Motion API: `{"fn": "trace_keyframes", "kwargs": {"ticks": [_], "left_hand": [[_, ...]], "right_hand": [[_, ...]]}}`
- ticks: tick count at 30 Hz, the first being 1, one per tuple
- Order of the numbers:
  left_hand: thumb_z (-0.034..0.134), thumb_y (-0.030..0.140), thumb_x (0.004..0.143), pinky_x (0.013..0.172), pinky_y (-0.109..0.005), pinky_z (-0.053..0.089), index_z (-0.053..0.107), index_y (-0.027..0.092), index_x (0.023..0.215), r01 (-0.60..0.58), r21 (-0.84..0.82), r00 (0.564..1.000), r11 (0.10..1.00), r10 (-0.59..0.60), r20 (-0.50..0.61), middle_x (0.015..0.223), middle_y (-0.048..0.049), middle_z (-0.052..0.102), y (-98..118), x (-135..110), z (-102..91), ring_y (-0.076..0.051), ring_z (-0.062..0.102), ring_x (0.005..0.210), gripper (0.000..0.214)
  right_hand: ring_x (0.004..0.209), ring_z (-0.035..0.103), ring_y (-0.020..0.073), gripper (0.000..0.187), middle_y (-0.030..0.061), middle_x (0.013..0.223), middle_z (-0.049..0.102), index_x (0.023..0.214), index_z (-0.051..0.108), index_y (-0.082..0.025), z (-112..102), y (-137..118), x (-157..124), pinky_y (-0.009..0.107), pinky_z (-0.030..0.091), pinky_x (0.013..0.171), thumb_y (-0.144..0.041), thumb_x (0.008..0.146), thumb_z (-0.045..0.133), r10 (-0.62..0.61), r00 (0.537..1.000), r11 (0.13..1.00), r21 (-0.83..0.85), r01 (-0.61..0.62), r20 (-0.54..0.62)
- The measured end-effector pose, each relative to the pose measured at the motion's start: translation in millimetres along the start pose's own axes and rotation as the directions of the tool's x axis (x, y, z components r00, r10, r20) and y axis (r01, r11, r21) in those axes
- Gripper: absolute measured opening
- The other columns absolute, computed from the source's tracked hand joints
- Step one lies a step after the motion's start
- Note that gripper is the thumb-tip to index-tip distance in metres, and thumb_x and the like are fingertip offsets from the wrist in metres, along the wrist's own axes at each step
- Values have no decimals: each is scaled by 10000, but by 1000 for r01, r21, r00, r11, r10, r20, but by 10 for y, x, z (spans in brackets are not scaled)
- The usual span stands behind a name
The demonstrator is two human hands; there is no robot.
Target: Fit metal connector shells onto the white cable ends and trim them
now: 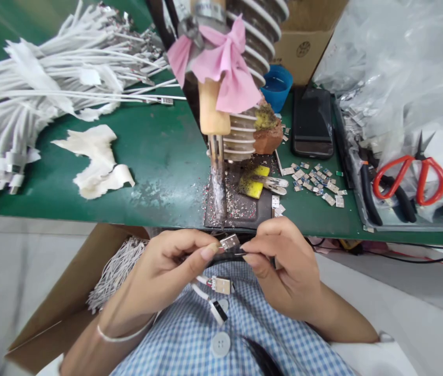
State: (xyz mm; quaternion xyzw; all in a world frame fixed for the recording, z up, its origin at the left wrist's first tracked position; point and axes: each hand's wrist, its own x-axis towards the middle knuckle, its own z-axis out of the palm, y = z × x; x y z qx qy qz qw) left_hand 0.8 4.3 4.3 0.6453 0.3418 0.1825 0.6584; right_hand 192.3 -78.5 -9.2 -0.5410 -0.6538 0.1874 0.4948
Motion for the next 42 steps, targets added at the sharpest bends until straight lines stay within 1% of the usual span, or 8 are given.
{"fn": "trace_keyframes", "kwargs": {"ticks": [5,7,10,15,21,29,36,42], "left_hand": [[557,217,929,461,-174,299,627,113,726,-6,6,1000,1000,6,-14,584,50,431,21,30,-9,-61,348,523,239],[557,211,928,462,-173,300,637,111,741,-13,17,1000,1000,13,-20,580,52,433,27,41,-15,-59,348,520,227],[554,207,929,460,-173,298,644,112,744,-23,33,999,999,24,-41,578,50,447,25,63,-24,-59,357,520,226],[564,206,930,475,-167,328,651,119,747,-29,25,999,999,30,-37,594,46,481,31,99,-36,-56,388,528,221],[575,195,918,483,-164,341,679,117,761,-15,41,993,999,20,-116,588,46,480,76,120,-18,-56,403,531,204],[587,217,914,481,-177,368,677,122,766,-44,44,995,998,48,-88,598,26,537,69,136,-53,-70,443,530,198],[583,248,921,456,-184,349,675,122,779,-10,23,993,1000,13,-118,587,21,529,101,110,-25,-80,434,518,211],[585,262,924,463,-183,352,665,115,737,9,27,995,1000,-6,-102,582,16,531,121,111,-26,-79,440,521,250]], "right_hand": [[724,603,153,182,30,833,604,987,627,-204,56,15,47,271,518,611,-61,883,582,-75,997,991,-105,78,28],[745,608,149,171,30,838,594,956,617,-197,80,22,61,264,535,635,-51,871,589,-82,996,985,-153,84,21],[846,637,175,143,62,937,616,934,608,-197,102,29,71,299,574,716,-72,865,600,-64,998,979,-194,61,-14],[938,673,208,135,94,1027,670,931,606,-202,116,17,86,341,598,781,-86,864,583,-61,998,983,-173,60,-1],[940,681,220,140,93,1029,678,919,611,-211,117,11,120,361,603,780,-90,856,586,-57,998,983,-176,52,-22],[957,664,212,147,89,1031,653,923,611,-204,121,7,137,362,596,807,-78,847,599,-55,998,988,-145,49,-37],[938,664,226,148,84,1019,648,927,607,-227,118,-10,153,388,603,777,-99,854,594,-51,998,987,-157,45,-33],[935,654,212,138,82,1008,632,920,603,-221,112,-23,160,364,605,775,-98,857,602,-62,998,987,-149,58,-27]]}}
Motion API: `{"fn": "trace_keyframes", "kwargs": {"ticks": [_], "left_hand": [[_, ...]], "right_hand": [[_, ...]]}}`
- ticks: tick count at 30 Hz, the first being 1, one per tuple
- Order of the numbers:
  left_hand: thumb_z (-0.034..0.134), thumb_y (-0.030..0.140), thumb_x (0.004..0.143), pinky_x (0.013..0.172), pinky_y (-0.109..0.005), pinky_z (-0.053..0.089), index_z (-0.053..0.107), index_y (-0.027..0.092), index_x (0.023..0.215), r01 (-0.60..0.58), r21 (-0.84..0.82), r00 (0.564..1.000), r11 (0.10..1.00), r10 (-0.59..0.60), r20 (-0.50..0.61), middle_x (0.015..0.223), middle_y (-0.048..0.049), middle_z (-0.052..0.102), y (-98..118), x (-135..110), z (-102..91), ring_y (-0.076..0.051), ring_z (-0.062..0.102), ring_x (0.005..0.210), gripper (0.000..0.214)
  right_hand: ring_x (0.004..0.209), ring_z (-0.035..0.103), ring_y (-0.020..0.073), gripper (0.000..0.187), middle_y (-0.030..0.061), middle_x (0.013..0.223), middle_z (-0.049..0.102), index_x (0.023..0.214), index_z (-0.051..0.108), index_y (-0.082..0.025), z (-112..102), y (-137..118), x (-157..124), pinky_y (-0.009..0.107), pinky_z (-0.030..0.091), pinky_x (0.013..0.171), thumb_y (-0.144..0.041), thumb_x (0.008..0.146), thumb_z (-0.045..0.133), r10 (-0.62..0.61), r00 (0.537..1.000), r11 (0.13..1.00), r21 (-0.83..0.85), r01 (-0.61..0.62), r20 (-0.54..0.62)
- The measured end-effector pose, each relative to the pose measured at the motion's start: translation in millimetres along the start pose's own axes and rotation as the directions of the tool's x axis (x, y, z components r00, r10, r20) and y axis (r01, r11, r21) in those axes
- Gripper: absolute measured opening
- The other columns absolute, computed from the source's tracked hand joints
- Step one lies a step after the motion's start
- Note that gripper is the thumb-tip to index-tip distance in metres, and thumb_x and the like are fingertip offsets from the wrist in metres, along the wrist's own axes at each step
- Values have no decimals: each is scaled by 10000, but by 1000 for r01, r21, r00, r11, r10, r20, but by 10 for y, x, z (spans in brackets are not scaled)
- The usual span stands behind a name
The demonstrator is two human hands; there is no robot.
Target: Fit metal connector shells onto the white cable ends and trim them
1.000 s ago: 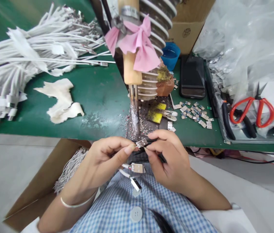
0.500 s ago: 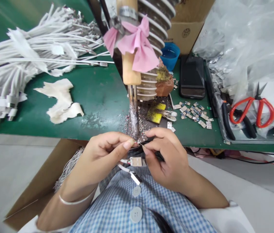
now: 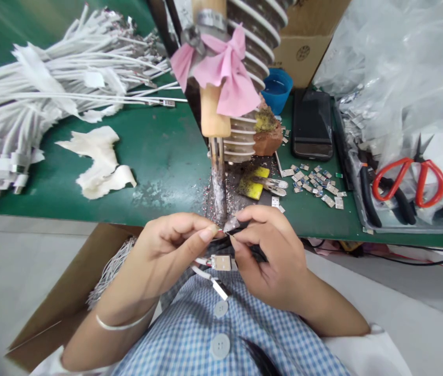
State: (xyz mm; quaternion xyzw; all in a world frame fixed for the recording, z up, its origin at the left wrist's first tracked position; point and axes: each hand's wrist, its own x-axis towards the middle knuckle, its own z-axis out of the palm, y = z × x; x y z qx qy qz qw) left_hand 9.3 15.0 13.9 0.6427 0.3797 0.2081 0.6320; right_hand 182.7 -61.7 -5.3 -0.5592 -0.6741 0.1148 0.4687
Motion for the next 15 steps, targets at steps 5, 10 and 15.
{"fn": "trace_keyframes", "kwargs": {"ticks": [5,10,15], "left_hand": [[576,248,928,472,-185,351,674,112,770,-14,3,1000,1000,14,18,585,16,538,-17,4,-4,-79,440,519,231],[576,256,926,465,-184,349,657,118,749,8,-13,1000,1000,-8,-3,581,19,526,4,2,5,-79,432,515,239],[577,243,921,453,-179,342,649,126,733,-3,-4,1000,1000,3,6,569,28,509,24,-5,3,-75,420,506,233]], "right_hand": [[946,644,214,162,86,1028,626,934,607,-216,13,24,-7,363,600,794,-79,848,608,-7,1000,1000,6,7,-5],[936,649,226,159,84,1033,626,938,605,-232,12,24,-6,381,604,772,-97,854,609,4,1000,1000,9,-4,-7],[930,652,225,162,87,1021,631,936,608,-224,4,7,1,374,594,777,-88,849,611,-6,1000,1000,-1,6,-7]]}}
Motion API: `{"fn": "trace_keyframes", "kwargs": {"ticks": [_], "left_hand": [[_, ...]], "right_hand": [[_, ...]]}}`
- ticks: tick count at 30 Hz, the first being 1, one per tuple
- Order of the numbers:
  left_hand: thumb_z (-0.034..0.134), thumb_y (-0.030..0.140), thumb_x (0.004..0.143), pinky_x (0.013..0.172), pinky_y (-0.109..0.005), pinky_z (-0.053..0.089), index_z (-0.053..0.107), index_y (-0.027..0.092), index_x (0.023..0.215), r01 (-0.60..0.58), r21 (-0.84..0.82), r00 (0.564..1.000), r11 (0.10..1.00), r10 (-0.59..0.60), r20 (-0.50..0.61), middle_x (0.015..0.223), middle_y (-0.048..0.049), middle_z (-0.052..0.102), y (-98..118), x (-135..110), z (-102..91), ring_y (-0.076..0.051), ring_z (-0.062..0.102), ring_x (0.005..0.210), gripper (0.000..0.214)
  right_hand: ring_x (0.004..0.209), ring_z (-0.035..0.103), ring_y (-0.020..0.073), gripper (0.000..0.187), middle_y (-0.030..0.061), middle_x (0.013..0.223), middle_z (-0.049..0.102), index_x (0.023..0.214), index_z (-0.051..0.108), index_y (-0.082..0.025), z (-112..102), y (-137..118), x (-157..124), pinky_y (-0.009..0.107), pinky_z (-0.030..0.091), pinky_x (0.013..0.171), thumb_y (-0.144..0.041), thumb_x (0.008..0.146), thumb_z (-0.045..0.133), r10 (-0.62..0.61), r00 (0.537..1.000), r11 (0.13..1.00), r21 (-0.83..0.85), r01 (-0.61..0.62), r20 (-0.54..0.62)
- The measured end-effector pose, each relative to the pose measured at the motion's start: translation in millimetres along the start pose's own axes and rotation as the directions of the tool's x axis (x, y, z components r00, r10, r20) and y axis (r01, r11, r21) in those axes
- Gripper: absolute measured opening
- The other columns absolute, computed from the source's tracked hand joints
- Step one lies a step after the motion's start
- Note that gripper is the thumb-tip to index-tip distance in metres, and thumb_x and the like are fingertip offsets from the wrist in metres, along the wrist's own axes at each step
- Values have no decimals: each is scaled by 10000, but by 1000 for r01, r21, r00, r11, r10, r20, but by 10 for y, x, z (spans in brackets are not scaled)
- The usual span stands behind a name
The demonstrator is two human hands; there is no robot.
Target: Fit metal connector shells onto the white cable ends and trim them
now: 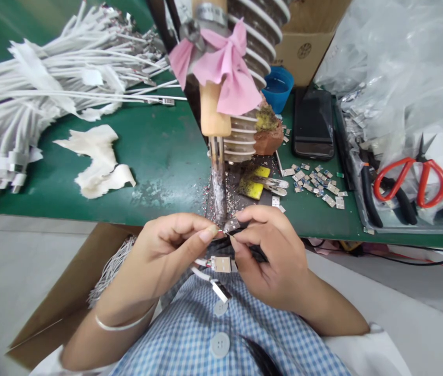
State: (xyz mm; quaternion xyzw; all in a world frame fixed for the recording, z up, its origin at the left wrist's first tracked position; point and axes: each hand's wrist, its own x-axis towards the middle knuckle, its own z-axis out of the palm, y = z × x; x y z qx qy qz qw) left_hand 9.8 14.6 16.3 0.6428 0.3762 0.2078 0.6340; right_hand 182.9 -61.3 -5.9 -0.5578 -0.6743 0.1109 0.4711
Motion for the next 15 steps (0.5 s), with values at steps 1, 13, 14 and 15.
{"fn": "trace_keyframes", "kwargs": {"ticks": [1,13,14,15], "left_hand": [[576,244,921,457,-181,350,653,126,738,0,4,1000,1000,0,5,575,24,520,-3,0,-1,-77,429,509,230],[579,237,917,456,-180,351,671,121,747,2,3,1000,1000,-2,31,581,22,527,-18,15,-28,-78,435,512,225],[573,232,919,459,-181,352,672,121,749,3,4,1000,1000,-3,23,586,20,532,-13,10,-23,-78,441,514,226],[565,227,922,461,-181,350,672,122,752,5,3,1000,1000,-5,12,590,19,534,-9,5,-17,-78,441,516,227]], "right_hand": [[931,651,226,166,84,1025,630,937,607,-227,-1,-2,-2,378,592,781,-87,848,612,3,1000,1000,-4,-3,1],[923,647,241,185,80,1015,614,955,599,-250,0,-9,-1,395,591,783,-92,858,607,23,1000,1000,-6,-23,10],[922,648,242,185,81,1017,616,956,600,-251,-1,-8,-3,398,593,778,-93,858,607,20,1000,1000,-9,-20,13],[920,651,244,183,81,1019,620,957,600,-252,-1,-8,-4,402,595,770,-97,859,606,19,1000,1000,-14,-18,17]]}}
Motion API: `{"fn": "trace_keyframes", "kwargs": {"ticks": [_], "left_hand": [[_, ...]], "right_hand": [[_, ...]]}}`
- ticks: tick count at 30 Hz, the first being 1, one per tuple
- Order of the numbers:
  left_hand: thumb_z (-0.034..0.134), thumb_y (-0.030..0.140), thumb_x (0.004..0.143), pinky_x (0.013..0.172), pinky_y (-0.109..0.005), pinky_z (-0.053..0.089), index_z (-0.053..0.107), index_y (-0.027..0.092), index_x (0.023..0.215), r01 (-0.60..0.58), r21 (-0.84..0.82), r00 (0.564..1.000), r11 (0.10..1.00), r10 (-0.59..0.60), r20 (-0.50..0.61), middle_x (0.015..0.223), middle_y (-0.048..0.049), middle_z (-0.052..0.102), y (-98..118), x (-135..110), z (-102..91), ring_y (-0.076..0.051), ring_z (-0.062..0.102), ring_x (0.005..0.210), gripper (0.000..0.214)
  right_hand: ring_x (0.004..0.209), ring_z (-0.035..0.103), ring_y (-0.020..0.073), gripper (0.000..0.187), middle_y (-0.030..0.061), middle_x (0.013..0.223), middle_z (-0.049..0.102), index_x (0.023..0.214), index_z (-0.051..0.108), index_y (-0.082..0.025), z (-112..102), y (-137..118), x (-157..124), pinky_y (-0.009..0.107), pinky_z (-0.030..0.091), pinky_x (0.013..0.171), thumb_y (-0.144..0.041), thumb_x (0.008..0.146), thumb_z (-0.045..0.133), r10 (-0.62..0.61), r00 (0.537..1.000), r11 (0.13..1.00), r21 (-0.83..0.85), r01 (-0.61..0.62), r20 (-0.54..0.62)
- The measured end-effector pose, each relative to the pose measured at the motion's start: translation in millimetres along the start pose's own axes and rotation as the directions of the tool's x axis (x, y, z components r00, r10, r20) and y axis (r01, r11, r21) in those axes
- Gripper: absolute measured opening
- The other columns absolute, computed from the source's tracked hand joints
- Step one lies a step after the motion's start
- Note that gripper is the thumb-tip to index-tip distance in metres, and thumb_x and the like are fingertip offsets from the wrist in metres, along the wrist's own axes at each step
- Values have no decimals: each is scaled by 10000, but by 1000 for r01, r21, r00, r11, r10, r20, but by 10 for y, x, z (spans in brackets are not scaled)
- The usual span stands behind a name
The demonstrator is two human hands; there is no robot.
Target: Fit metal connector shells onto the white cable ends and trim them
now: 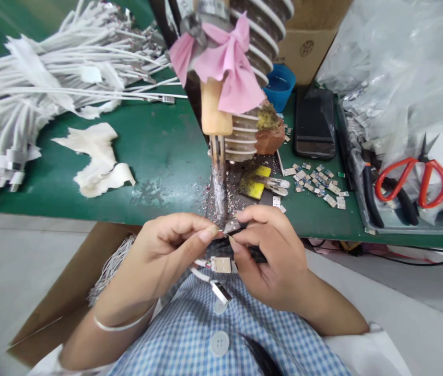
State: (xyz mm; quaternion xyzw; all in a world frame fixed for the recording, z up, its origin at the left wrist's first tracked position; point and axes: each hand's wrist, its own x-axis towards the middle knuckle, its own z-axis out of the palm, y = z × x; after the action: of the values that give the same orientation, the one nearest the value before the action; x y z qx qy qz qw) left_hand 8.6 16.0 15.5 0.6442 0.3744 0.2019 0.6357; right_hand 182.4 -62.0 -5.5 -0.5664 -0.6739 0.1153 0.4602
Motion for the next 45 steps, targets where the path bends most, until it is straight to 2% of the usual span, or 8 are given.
{"fn": "trace_keyframes", "kwargs": {"ticks": [2,7,13,16,28,34,39,45], "left_hand": [[551,223,925,454,-180,335,661,124,742,3,-5,1000,1000,-3,-12,581,26,510,3,-2,6,-74,414,510,236],[559,239,913,434,-179,311,624,136,677,21,5,999,1000,-21,38,537,50,425,-9,28,-21,-68,358,483,266],[564,210,911,445,-181,327,639,133,696,-25,32,1000,999,25,17,554,44,474,4,25,-24,-66,397,491,240],[556,210,919,451,-180,333,650,133,710,-34,43,999,999,33,20,539,53,451,11,26,-16,-63,390,484,242],[559,178,925,455,-159,322,659,120,720,-53,33,999,998,53,7,552,58,454,5,18,-22,-45,385,494,235],[559,185,928,462,-157,328,651,123,710,-38,15,999,999,38,1,555,60,448,8,10,-20,-43,381,495,245],[570,181,919,469,-162,341,661,122,727,-44,24,999,999,44,5,582,44,506,-2,8,-32,-52,421,515,220],[557,193,922,464,-165,324,669,122,740,-44,21,999,999,44,-2,564,54,460,-5,3,-6,-53,385,508,225]], "right_hand": [[913,657,244,171,80,1017,632,951,601,-252,0,1,-2,404,598,753,-106,862,604,-4,1000,1000,-11,4,8],[920,649,213,144,72,1016,625,943,604,-228,2,5,3,368,603,764,-109,861,610,-16,1000,1000,-2,16,10],[958,630,202,175,75,1031,611,943,615,-220,6,20,-19,333,582,821,-75,845,622,9,1000,997,74,-9,-2],[955,635,217,182,73,1032,611,944,622,-224,6,24,-25,354,578,821,-74,842,624,26,1000,995,92,-26,-1],[917,655,237,166,73,1029,634,936,625,-241,3,20,-28,396,588,777,-99,850,617,29,1000,999,46,-28,-11],[932,650,218,149,79,1027,631,929,629,-206,0,28,-19,349,577,797,-89,837,637,-7,1000,998,56,8,-18],[939,651,220,155,78,1033,629,925,630,-209,10,20,-29,357,573,812,-82,838,635,10,1000,998,57,-9,-17],[928,658,221,145,75,1021,634,924,626,-221,5,10,-19,355,582,789,-98,847,629,8,1000,1000,26,-7,-12]]}}
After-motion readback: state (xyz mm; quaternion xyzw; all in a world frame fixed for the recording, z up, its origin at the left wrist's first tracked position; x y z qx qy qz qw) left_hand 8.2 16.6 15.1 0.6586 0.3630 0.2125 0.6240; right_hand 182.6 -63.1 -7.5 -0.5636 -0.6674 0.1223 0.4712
